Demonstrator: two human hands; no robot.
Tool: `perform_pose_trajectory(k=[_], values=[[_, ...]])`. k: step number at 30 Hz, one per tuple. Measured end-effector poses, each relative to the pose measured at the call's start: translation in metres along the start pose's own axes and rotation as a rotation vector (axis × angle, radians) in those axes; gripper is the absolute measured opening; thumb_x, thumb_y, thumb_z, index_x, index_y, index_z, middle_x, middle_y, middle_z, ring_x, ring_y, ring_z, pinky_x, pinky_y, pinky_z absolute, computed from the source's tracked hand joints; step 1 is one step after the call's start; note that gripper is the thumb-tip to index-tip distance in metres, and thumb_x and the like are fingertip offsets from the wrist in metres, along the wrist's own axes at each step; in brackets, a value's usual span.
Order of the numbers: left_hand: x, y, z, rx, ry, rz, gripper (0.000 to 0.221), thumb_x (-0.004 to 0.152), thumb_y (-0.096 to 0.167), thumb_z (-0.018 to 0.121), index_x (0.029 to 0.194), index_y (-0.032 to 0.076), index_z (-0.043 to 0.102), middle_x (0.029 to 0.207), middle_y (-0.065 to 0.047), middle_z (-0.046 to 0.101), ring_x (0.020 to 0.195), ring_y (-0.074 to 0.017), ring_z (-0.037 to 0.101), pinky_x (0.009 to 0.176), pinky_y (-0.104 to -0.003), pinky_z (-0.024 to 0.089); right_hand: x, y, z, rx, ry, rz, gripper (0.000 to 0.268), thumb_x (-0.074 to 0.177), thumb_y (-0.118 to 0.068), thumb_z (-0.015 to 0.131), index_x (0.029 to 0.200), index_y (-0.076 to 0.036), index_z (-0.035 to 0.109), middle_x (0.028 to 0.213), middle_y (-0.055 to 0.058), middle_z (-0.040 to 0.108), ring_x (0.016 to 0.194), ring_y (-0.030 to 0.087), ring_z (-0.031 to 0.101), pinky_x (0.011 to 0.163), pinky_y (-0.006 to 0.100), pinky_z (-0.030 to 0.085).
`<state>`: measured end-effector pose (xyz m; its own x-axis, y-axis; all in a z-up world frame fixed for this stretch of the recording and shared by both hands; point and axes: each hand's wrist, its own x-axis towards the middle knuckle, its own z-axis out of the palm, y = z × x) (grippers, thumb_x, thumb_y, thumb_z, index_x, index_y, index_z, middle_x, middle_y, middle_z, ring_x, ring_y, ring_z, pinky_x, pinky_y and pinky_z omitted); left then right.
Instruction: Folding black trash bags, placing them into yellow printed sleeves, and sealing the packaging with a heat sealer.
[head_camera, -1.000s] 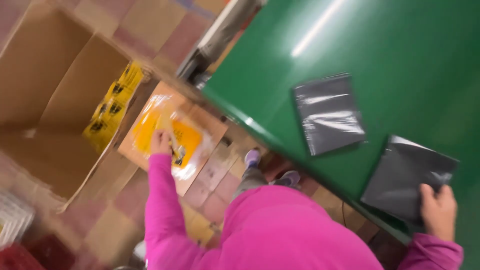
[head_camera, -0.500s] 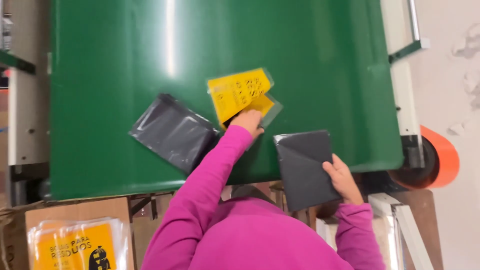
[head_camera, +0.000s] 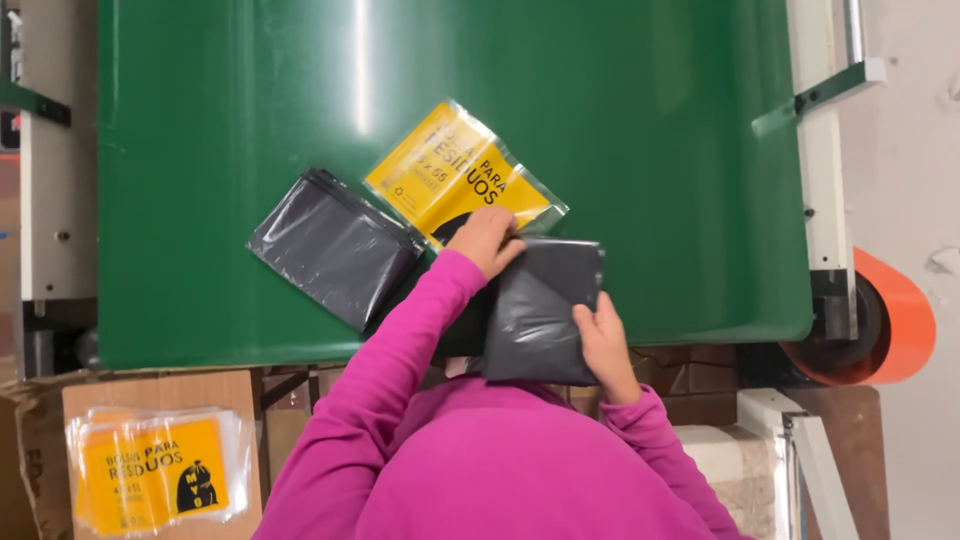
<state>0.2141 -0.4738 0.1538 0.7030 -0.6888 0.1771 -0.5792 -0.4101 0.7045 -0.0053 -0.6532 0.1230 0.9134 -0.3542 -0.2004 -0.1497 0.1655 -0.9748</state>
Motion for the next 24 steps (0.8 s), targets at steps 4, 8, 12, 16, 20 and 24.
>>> perform_pose_trajectory(k=[4, 8, 12, 16, 20, 24], values=[[0.001, -0.002, 0.021, -0.105, 0.034, 0.013, 0.035, 0.083, 0.024, 0.078, 0.106, 0.005, 0.06, 0.104, -0.012, 0.062, 0.103, -0.0361, 0.058, 0.086, -0.048, 0.05, 0.016, -0.003, 0.023, -0.671, -0.049, 0.202, 0.032, 0.107, -0.019, 0.062, 0.129, 0.004, 0.058, 0.094, 0.028, 0.058, 0.083, 0.029, 0.054, 0.075, 0.039, 0.047], [-0.013, 0.009, 0.01, 0.059, 0.056, 0.118, 0.017, 0.097, 0.018, 0.07, 0.109, 0.009, 0.062, 0.116, -0.009, 0.066, 0.116, -0.0309, 0.062, 0.094, -0.043, 0.054, 0.042, -0.014, 0.042, -0.667, -0.219, -0.222, 0.033, 0.103, -0.02, 0.064, 0.119, 0.006, 0.053, 0.094, 0.016, 0.062, 0.084, 0.023, 0.062, 0.075, 0.033, 0.048], [-0.042, 0.054, -0.068, 0.31, 0.264, 0.091, 0.029, 0.083, 0.028, 0.072, 0.101, 0.007, 0.06, 0.11, -0.014, 0.065, 0.107, -0.0367, 0.062, 0.082, -0.046, 0.055, 0.066, -0.043, 0.038, -0.385, -0.018, 0.225, 0.028, 0.098, -0.023, 0.063, 0.114, 0.0, 0.058, 0.075, 0.007, 0.065, 0.058, 0.014, 0.062, 0.046, 0.028, 0.05], [-0.066, 0.003, -0.047, 0.284, 0.107, -0.376, 0.025, 0.092, 0.024, 0.067, 0.106, 0.006, 0.057, 0.107, -0.017, 0.066, 0.098, -0.0402, 0.067, 0.077, -0.051, 0.054, 0.106, -0.057, 0.04, -0.274, -0.059, 0.307, 0.023, 0.1, -0.026, 0.056, 0.109, -0.006, 0.061, 0.072, 0.003, 0.065, 0.05, 0.012, 0.062, 0.04, 0.026, 0.048], [-0.069, -0.006, -0.045, 0.078, 0.096, -0.562, 0.02, 0.094, 0.016, 0.06, 0.11, 0.007, 0.052, 0.102, -0.022, 0.069, 0.09, -0.0464, 0.067, 0.077, -0.055, 0.052, 0.122, -0.054, 0.041, -0.496, -0.111, 0.236, 0.02, 0.098, -0.019, 0.059, 0.093, -0.001, 0.068, 0.065, 0.006, 0.066, 0.046, 0.014, 0.062, 0.039, 0.028, 0.043], [-0.105, 0.006, -0.046, -0.078, 0.077, -0.462, 0.01, 0.096, 0.015, 0.056, 0.103, 0.008, 0.053, 0.094, -0.02, 0.071, 0.089, -0.0437, 0.068, 0.078, -0.055, 0.052, 0.074, -0.057, 0.023, -0.592, -0.184, 0.206, 0.02, 0.096, -0.016, 0.057, 0.085, -0.001, 0.063, 0.062, 0.006, 0.065, 0.045, 0.014, 0.063, 0.039, 0.029, 0.044]])
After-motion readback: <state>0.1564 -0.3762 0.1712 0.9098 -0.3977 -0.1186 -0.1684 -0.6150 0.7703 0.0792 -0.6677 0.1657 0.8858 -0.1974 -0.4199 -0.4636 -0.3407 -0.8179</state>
